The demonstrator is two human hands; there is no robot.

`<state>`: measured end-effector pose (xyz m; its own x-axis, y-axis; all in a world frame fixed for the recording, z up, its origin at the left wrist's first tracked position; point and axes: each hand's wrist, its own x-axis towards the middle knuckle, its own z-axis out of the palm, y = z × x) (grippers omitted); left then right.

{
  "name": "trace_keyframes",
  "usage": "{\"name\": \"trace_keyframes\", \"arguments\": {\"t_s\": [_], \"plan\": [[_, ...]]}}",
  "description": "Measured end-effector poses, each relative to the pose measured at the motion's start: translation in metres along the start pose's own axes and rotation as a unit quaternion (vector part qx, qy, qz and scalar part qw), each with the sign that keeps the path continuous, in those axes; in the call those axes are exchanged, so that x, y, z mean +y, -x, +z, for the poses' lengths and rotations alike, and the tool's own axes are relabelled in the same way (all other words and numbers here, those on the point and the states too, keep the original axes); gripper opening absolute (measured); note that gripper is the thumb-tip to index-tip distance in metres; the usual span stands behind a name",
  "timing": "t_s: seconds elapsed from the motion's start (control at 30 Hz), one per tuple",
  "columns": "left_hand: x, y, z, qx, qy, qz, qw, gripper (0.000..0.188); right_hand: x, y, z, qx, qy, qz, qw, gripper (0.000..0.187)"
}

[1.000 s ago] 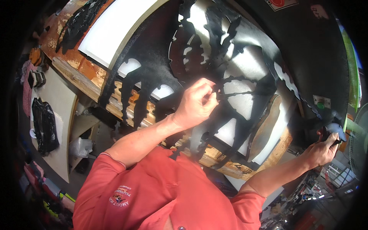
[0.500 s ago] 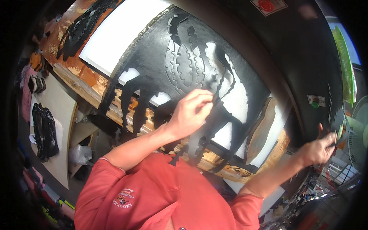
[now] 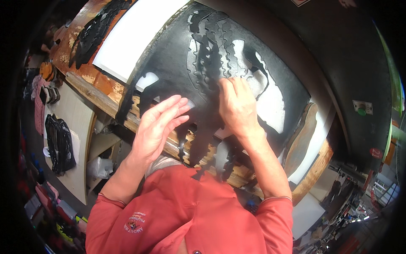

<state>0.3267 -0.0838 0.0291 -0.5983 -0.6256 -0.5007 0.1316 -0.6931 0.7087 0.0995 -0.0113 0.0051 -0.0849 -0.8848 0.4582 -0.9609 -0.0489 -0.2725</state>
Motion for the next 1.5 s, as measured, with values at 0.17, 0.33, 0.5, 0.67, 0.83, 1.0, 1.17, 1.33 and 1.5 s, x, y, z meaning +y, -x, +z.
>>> {"name": "trace_keyframes", "arguments": {"t_s": [0.17, 0.33, 0.5, 0.67, 0.83, 1.0, 1.17, 1.33, 1.5], "plan": [[0.007, -0.003, -0.015, -0.049, 0.017, -0.041, 0.998, 0.037, -0.007, 0.0, 0.01, -0.016, -0.037, -0.024, 0.999, 0.029], [0.006, -0.014, -0.015, -0.119, 0.05, -0.108, 0.986, 0.033, -0.003, 0.006, 0.017, 0.023, -0.07, -0.006, 0.997, 0.028], [-0.011, -0.023, -0.002, -0.119, 0.115, -0.076, 0.983, 0.032, 0.003, 0.009, 0.022, 0.058, -0.103, -0.005, 0.993, 0.024], [-0.025, -0.029, -0.009, -0.133, 0.146, -0.092, 0.976, 0.034, 0.002, 0.009, 0.021, 0.048, -0.119, -0.013, 0.992, 0.024], [-0.038, -0.043, -0.018, -0.182, 0.231, -0.096, 0.951, 0.024, -0.004, 0.0, 0.012, 0.023, -0.124, -0.023, 0.992, 0.023], [-0.042, -0.048, -0.012, -0.21, 0.295, -0.102, 0.927, 0.023, -0.009, -0.011, 0.011, -0.02, -0.1, 0.053, 0.993, 0.03], [-0.017, -0.031, -0.008, -0.14, 0.055, -0.067, 0.986, 0.027, -0.007, -0.007, 0.01, 0.007, -0.185, 0.178, 0.967, 0.014], [0.012, -0.003, -0.005, -0.006, -0.331, 0.154, 0.931, 0.031, 0.002, -0.002, 0.0, -0.034, -0.344, 0.341, 0.874, 0.026], [0.002, -0.047, 0.02, -0.024, -0.151, 0.11, 0.982, 0.05, 0.011, -0.006, -0.002, -0.067, -0.386, 0.362, 0.846, 0.027]]}}
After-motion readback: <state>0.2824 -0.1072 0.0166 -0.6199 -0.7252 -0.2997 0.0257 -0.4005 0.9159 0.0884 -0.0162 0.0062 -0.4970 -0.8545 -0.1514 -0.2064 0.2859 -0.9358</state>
